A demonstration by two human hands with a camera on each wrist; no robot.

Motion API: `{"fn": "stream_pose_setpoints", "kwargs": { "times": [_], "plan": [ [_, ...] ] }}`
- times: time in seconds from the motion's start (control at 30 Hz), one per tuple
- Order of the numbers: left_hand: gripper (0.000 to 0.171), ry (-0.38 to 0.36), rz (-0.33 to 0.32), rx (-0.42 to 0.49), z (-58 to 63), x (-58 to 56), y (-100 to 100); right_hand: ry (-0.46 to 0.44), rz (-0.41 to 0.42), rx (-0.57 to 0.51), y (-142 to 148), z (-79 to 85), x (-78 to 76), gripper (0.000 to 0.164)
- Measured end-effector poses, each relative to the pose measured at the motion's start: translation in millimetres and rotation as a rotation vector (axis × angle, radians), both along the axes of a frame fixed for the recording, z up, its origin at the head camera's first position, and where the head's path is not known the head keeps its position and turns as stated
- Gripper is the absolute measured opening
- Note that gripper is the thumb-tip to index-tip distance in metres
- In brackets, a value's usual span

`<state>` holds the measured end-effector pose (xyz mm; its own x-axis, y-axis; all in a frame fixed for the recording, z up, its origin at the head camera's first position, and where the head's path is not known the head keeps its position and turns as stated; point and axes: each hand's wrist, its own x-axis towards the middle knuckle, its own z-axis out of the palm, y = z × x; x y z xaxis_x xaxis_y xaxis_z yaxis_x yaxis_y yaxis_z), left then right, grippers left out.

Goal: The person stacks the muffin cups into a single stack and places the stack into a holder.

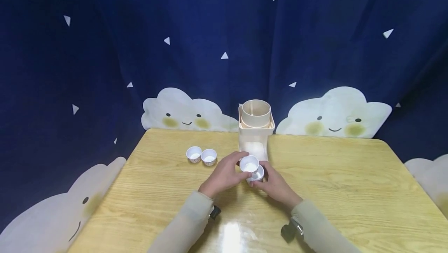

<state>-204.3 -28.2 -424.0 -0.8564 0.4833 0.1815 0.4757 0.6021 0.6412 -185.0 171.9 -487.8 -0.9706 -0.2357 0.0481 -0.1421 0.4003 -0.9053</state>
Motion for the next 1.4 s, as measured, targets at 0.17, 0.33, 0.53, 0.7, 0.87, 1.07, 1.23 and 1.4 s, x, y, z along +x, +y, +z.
{"fn": "stream_pose_setpoints", "kwargs": {
  "times": [0.17,0.33,0.53,0.7,0.87,1.07,1.23,1.4],
  "plan": [
    [0.059,0.02,-0.04,-0.04,1.7,-2.7,7,0.021,0.002,-0.004,1,1.3,1.2,0.062],
    [0.059,0.008,-0.075,-0.103,3.2,-5.0,8,0.019,-0.016,0.02,0,1.5,0.9,0.061],
    [0.057,0.051,-0.127,-0.156,6.5,-9.7,8,0.017,-0.018,0.02,0,1.1,-0.2,0.06],
    [0.054,0.026,-0.156,-0.199,9.6,-12.0,11,0.017,-0.009,0.011,0,2.6,0.5,0.062],
    [0.053,0.016,-0.18,-0.23,11.4,-13.1,15,0.019,-0.014,0.015,1,3.2,1.8,0.061],
    [0.052,-0.007,-0.186,-0.224,8.5,-14.7,15,0.018,-0.012,0.018,1,1.2,0.5,0.062],
    [0.052,-0.021,-0.187,-0.218,7.3,-14.3,15,0.009,-0.022,0.025,2,-2.2,-1.1,0.064],
    [0.054,-0.035,-0.175,-0.231,7.0,-12.7,14,-0.015,-0.022,0.011,2,-3.8,-2.4,0.066]
  ]
}}
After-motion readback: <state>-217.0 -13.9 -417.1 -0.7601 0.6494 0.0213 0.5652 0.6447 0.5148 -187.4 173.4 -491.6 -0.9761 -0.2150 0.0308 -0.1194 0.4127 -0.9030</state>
